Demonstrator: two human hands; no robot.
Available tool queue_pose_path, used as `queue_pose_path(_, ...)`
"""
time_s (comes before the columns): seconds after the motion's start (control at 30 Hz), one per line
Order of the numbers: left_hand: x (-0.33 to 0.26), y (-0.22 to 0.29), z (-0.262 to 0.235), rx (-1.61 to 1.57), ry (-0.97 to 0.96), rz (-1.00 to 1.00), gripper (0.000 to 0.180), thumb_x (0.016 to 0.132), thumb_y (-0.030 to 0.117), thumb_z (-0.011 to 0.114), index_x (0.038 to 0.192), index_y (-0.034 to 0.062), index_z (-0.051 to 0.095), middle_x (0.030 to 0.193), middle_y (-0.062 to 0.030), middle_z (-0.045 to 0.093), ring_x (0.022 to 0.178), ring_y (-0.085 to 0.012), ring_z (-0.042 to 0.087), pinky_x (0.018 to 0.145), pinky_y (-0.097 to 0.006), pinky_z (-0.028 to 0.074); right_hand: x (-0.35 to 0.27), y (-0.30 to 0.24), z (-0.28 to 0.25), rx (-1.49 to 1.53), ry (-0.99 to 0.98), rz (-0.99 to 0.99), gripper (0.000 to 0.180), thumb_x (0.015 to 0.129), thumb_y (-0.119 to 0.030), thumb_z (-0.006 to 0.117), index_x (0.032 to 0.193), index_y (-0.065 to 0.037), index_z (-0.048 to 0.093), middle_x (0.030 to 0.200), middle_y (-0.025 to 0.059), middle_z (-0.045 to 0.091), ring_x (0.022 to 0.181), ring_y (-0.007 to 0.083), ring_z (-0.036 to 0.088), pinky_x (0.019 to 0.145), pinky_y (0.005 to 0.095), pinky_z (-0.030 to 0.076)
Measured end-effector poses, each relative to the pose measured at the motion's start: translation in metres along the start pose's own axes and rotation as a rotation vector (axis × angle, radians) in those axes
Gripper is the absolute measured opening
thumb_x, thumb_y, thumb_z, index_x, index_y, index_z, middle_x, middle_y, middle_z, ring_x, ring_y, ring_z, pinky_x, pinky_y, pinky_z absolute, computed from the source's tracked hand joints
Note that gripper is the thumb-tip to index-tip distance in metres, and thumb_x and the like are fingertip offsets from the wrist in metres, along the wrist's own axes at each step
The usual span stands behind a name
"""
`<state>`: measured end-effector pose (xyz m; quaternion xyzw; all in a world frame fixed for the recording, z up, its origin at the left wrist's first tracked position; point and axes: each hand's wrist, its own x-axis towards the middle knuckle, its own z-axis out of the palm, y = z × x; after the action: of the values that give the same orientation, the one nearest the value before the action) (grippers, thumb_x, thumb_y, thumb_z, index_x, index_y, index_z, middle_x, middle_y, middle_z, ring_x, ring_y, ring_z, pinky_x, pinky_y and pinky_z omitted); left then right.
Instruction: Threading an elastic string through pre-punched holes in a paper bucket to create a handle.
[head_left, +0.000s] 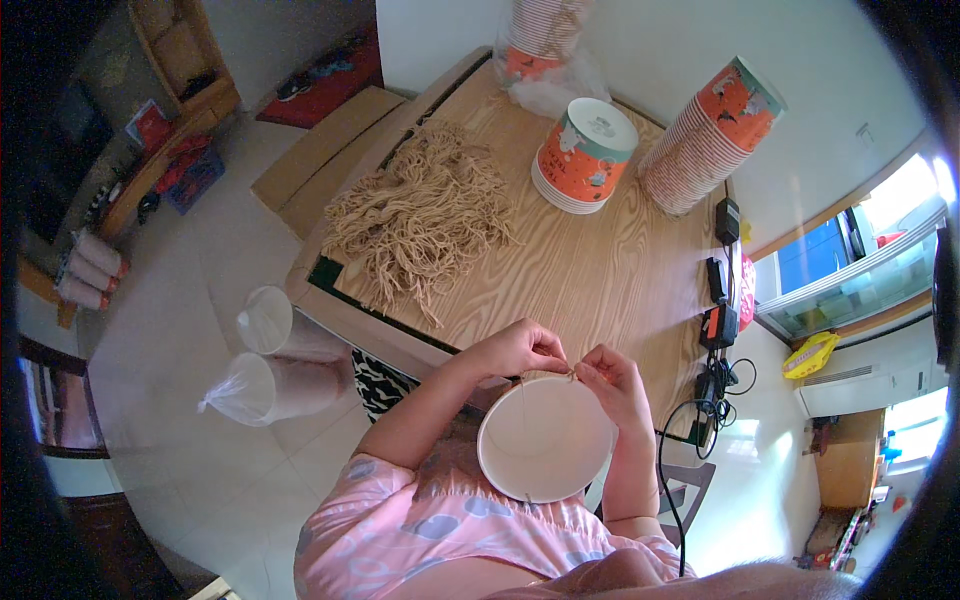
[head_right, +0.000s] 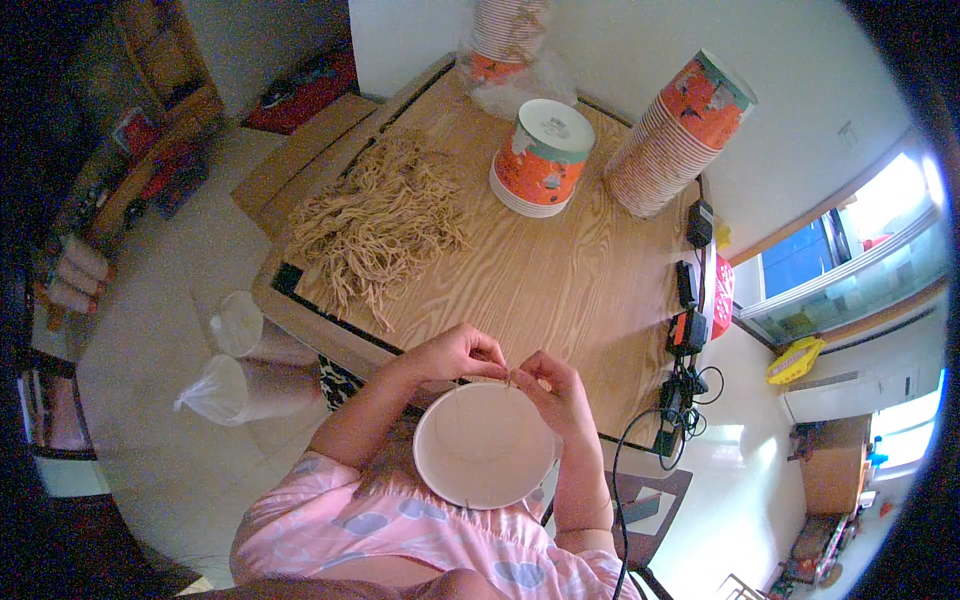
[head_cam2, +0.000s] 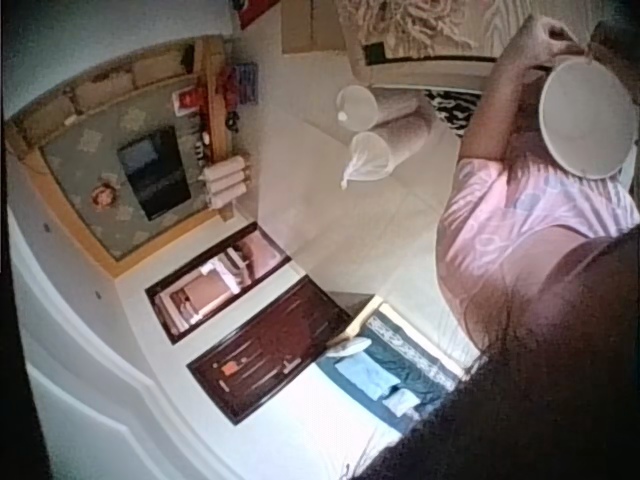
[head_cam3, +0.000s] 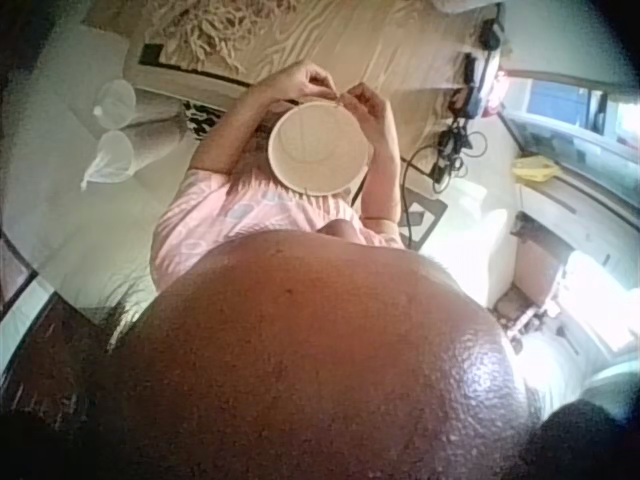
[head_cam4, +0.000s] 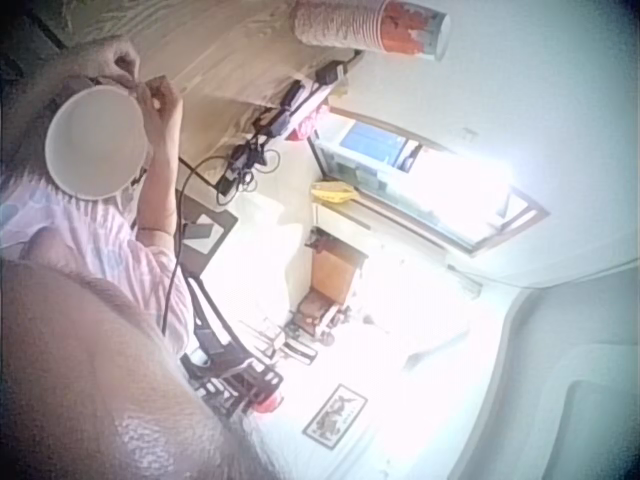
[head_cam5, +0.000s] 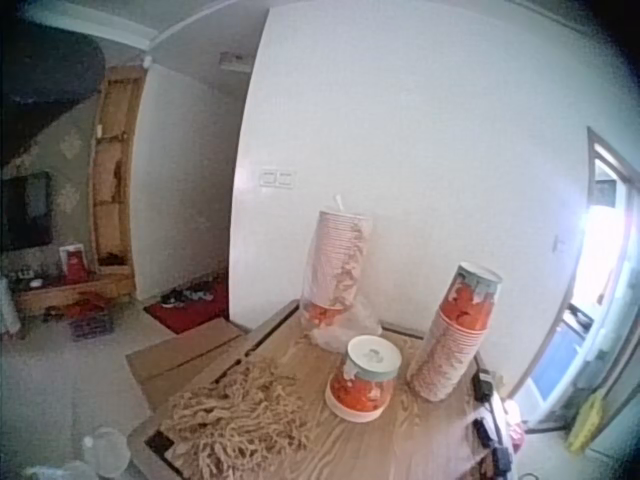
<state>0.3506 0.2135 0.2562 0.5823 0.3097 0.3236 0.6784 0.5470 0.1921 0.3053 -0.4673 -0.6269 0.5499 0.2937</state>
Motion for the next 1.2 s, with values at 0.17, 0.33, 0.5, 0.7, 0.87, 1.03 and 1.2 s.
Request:
queue_pose_path(0.17,0.002,0.002,0.005,0.055,0.203,0.044,0.01,0.079,0.01,0.066,0.081,0.0003,0.064,0.072,-0.002,0.064,0.069,-0.0063,0.056,0.064,-0.023,0.046,0.002,-0.002,0.004,0.017,0.056,-0.039,0.012,0.086,-0.01,0.059,0.08,-0.002,0.053,0.072,-0.0028,0.053,0.067,0.0034,0.047,0.06,0.0178,0.038)
queue_pose_path(0.33,-0.002,0.019,0.012,0.097,0.269,0.039,0.01,0.079,0.009,0.065,0.08,-0.0001,0.063,0.07,-0.0025,0.063,0.066,-0.0065,0.055,0.063,-0.024,0.046,0.003,0.003,0.002,0.06,0.016,0.007,0.012,0.086,-0.012,0.058,0.084,-0.002,0.054,0.075,-0.0022,0.054,0.07,0.0039,0.048,0.062,0.0181,0.039)
queue_pose_path(0.5,-0.002,0.03,0.021,0.184,0.321,0.117,0.008,0.078,0.008,0.064,0.078,0.0004,0.062,0.066,-0.0029,0.06,0.062,-0.0066,0.055,0.059,-0.024,0.045,0.004,0.004,-0.001,0.065,-0.045,0.089,0.01,0.087,-0.011,0.057,0.086,-0.001,0.056,0.075,-0.0023,0.055,0.068,0.0039,0.049,0.061,0.0179,0.04)
queue_pose_path(0.7,-0.001,0.028,0.023,0.254,0.311,0.069,0.006,0.078,0.005,0.065,0.078,0.0016,0.061,0.068,-0.0022,0.062,0.064,-0.006,0.056,0.058,-0.023,0.045,0.007,0.007,0.0,0.267,-0.073,0.108,0.008,0.084,-0.008,0.06,0.086,-0.001,0.059,0.079,-0.0008,0.058,0.074,0.0069,0.053,0.065,0.0203,0.042)
queue_pose_path(0.87,-0.004,0.033,0.02,0.256,0.301,0.037,0.008,0.078,0.008,0.065,0.082,0.0022,0.063,0.065,-0.0017,0.061,0.063,-0.0062,0.055,0.057,-0.023,0.045,0.009,0.016,-0.002,0.332,-0.125,0.13,0.007,0.084,-0.007,0.06,0.086,-0.001,0.059,0.079,-0.0008,0.058,0.073,0.0064,0.053,0.064,0.0195,0.042)
queue_pose_path(1.03,-0.007,0.034,0.016,0.293,0.243,0.07,0.014,0.077,0.01,0.065,0.088,0.0032,0.067,0.069,-0.0046,0.064,0.063,-0.008,0.057,0.059,-0.024,0.046,0.007,0.015,-0.001,0.329,-0.112,0.175,0.008,0.084,-0.008,0.06,0.085,-0.001,0.059,0.077,-0.0008,0.059,0.071,0.0063,0.053,0.06,0.0199,0.043)
queue_pose_path(1.2,-0.01,0.036,0.014,0.3,0.216,0.093,0.015,0.076,0.012,0.065,0.088,0.0036,0.068,0.077,-0.0089,0.067,0.068,-0.0109,0.061,0.065,-0.025,0.048,0.006,0.012,0.0,0.29,-0.112,0.183,0.009,0.085,-0.009,0.059,0.083,0.0,0.059,0.074,-0.0008,0.059,0.07,0.0063,0.053,0.06,0.0201,0.042)
